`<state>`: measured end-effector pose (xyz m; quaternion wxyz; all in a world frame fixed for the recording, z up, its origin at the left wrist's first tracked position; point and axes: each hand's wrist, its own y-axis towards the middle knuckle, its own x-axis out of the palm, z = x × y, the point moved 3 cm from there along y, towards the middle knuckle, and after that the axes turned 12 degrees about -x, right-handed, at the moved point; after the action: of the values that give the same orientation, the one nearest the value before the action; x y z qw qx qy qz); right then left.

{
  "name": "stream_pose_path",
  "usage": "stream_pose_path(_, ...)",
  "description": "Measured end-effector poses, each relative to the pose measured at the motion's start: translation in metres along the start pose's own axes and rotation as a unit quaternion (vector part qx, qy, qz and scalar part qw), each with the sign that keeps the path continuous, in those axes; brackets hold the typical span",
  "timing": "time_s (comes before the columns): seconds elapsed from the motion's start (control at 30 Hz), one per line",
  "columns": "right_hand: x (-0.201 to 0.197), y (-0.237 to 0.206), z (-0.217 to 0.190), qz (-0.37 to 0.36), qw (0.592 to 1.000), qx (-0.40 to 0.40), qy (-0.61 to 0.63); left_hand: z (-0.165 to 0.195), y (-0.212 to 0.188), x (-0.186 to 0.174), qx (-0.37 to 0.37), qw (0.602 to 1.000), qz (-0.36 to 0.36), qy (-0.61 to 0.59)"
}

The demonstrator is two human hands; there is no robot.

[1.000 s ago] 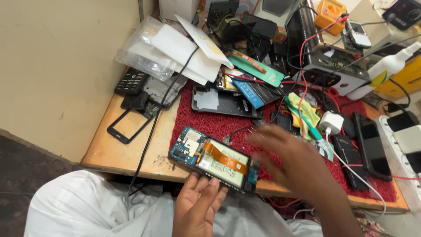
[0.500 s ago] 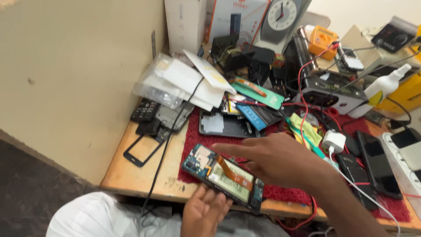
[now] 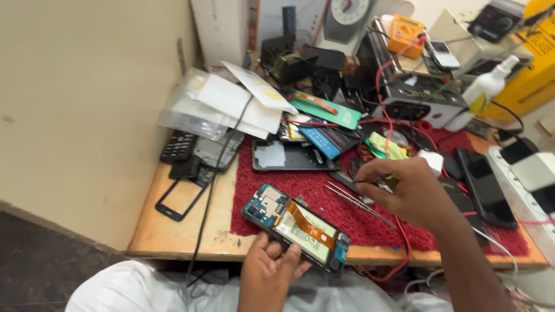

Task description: The person is repairing a disassembled mobile phone on a cluttered workbench. They use tweezers and a screwdriver to manipulate internal components, including the battery and ribbon cables, while occasionally inspecting the device.

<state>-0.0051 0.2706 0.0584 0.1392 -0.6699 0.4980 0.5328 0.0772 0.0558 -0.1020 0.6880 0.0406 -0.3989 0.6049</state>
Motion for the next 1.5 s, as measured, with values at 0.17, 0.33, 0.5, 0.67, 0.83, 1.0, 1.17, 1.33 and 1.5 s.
stream_pose_path(0.17, -0.025, -0.052, 0.068, 0.193, 0.96, 0.186, 0.08, -0.002, 0.0, 0.012, -0.008, 0.997, 0.032, -0.066)
stream_pose_path(0.33, -0.02, -0.047, 0.083, 0.175, 0.964, 0.161, 0.123, 0.002, -0.003, 0.031, 0.044, 0.994, 0.068, -0.075)
stream_pose_path(0.5, -0.016, -0.068, 0.08, 0.089, 0.926, 0.361, 0.064, 0.022, -0.007, 0.035, 0.086, 0.993, 0.072, -0.031)
stream_pose_path(0.67, -0.052, -0.116, 0.063, 0.162, 0.934, 0.306, 0.088, 0.04, -0.011, 0.023, -0.02, 0.973, 0.165, 0.161)
stream_pose_path(0.83, -0.043, -0.104, 0.013, 0.147, 0.948, 0.222, 0.172, 0.046, -0.017, 0.025, 0.006, 0.952, 0.145, 0.271)
stream_pose_path(1.0, -0.025, -0.027, -0.052, 0.112, 0.968, 0.061, 0.216, 0.076, -0.027, 0.009, 0.184, 0.868, 0.187, 0.421)
stream_pose_path(1.17, 0.021, 0.049, -0.08, 0.072, 0.988, 0.035, 0.13, 0.116, -0.022, -0.016, 0.371, 0.731, 0.249, 0.516)
stream_pose_path(1.33, 0.056, 0.094, -0.073, -0.02, 0.999, 0.008, -0.041, 0.131, 0.01, -0.031, 0.353, 0.732, 0.162, 0.56)
stream_pose_path(1.5, 0.081, 0.102, -0.043, -0.051, 0.998, 0.02, 0.034, 0.124, 0.019, -0.041, 0.338, 0.733, 0.105, 0.581)
